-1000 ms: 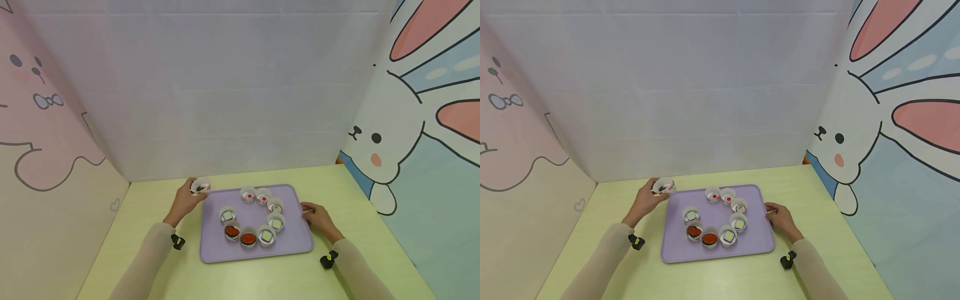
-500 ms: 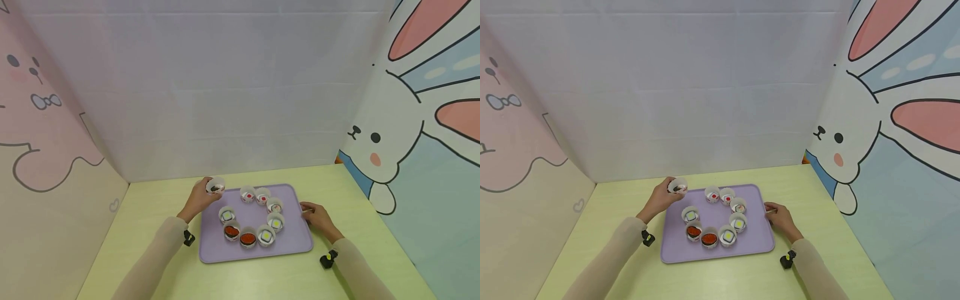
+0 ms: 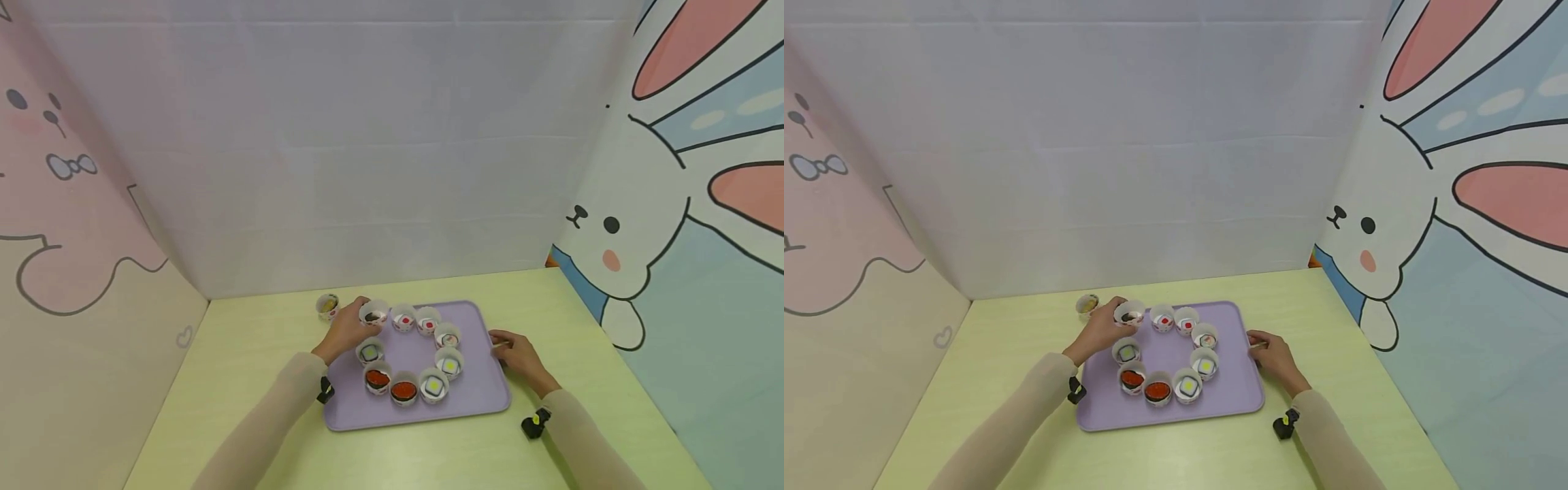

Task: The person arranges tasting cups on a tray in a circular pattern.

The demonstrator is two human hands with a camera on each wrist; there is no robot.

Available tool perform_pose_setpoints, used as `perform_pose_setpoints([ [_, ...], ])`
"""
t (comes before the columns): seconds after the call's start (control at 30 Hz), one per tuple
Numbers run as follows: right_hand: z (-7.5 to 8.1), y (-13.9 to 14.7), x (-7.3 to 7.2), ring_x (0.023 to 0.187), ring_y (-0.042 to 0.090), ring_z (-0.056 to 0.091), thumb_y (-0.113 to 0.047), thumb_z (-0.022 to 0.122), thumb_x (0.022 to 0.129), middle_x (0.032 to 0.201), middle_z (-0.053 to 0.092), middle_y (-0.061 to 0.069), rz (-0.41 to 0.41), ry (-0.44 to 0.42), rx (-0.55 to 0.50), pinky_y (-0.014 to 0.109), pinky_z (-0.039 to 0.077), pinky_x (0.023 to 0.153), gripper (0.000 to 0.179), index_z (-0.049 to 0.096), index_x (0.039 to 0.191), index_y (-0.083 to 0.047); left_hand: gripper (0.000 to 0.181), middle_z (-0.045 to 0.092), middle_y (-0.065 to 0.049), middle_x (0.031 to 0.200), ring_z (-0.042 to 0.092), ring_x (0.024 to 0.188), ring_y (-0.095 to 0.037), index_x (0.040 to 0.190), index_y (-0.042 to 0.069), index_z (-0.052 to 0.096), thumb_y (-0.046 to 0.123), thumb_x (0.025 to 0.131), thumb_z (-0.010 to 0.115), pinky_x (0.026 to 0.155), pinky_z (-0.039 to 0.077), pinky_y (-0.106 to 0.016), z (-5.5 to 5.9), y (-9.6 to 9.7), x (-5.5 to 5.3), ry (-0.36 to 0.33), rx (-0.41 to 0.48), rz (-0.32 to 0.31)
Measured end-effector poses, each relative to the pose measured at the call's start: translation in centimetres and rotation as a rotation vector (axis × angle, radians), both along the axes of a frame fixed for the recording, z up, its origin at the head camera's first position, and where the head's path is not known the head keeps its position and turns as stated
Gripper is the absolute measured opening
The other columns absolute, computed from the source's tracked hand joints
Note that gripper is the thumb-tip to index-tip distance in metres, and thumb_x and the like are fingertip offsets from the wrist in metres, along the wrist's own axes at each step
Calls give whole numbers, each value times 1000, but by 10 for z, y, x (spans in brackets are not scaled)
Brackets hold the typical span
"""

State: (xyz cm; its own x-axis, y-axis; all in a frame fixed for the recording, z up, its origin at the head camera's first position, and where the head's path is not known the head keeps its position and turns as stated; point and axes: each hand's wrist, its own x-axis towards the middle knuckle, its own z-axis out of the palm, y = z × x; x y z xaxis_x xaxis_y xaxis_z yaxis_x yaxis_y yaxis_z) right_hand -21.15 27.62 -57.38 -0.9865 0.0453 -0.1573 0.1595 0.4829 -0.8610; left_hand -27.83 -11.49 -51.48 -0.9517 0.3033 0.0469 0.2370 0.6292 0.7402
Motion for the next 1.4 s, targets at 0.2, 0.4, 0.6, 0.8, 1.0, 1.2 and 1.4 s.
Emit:
perform_pose_setpoints([
  [0.2,2,-1,1,93,22,65,-3,60,89,122,61,24,-3,3,15,31,55,72,50,54,138,1,57,66,-9,121,60,90,-18,130,9,53,25,82,77,77,51,-36,-5,12,1,-28,-26,-37],
  [0.4,1,0,1,92,22,64,-3,60,89,122,61,24,-5,3,12,31,54,72,49,54,137,1,57,65,-9,120,60,92,-19,130,9,53,25,82,78,78,51,-35,-10,20,1,-47,-54,-54],
  [0.6,-1,0,0,91,20,64,-3,60,89,122,61,24,-8,-4,2,31,54,71,49,54,137,1,57,65,-10,118,61,94,-19,129,7,53,24,81,78,78,52,-37,-17,23,-2,-62,-71,-58],
  [0.8,-1,1,0,92,21,64,-3,60,90,122,61,23,-8,-4,13,31,54,72,49,54,138,0,64,64,-14,125,62,105,-25,135,4,50,24,81,78,87,52,-42,-25,23,-6,-74,-88,-55],
  [1.0,-1,1,-1,92,22,64,-4,60,90,122,61,22,-8,-9,11,31,53,71,49,53,138,0,67,63,-16,126,62,108,-27,137,2,49,24,81,78,89,52,-44,-31,24,-8,-77,-121,-25],
  [1.2,-2,1,-1,91,20,64,-3,60,90,121,62,22,-11,-4,12,31,53,70,48,54,138,0,69,62,-17,126,61,107,-26,138,1,47,23,80,76,91,52,-44,-29,25,-8,-115,-144,-5],
  [1.4,0,2,0,92,21,64,-3,60,90,122,61,22,-3,-1,-3,30,54,70,49,54,138,1,70,62,-17,125,60,101,-24,139,1,46,23,79,76,87,52,-42,-30,27,-9,-138,-166,2],
])
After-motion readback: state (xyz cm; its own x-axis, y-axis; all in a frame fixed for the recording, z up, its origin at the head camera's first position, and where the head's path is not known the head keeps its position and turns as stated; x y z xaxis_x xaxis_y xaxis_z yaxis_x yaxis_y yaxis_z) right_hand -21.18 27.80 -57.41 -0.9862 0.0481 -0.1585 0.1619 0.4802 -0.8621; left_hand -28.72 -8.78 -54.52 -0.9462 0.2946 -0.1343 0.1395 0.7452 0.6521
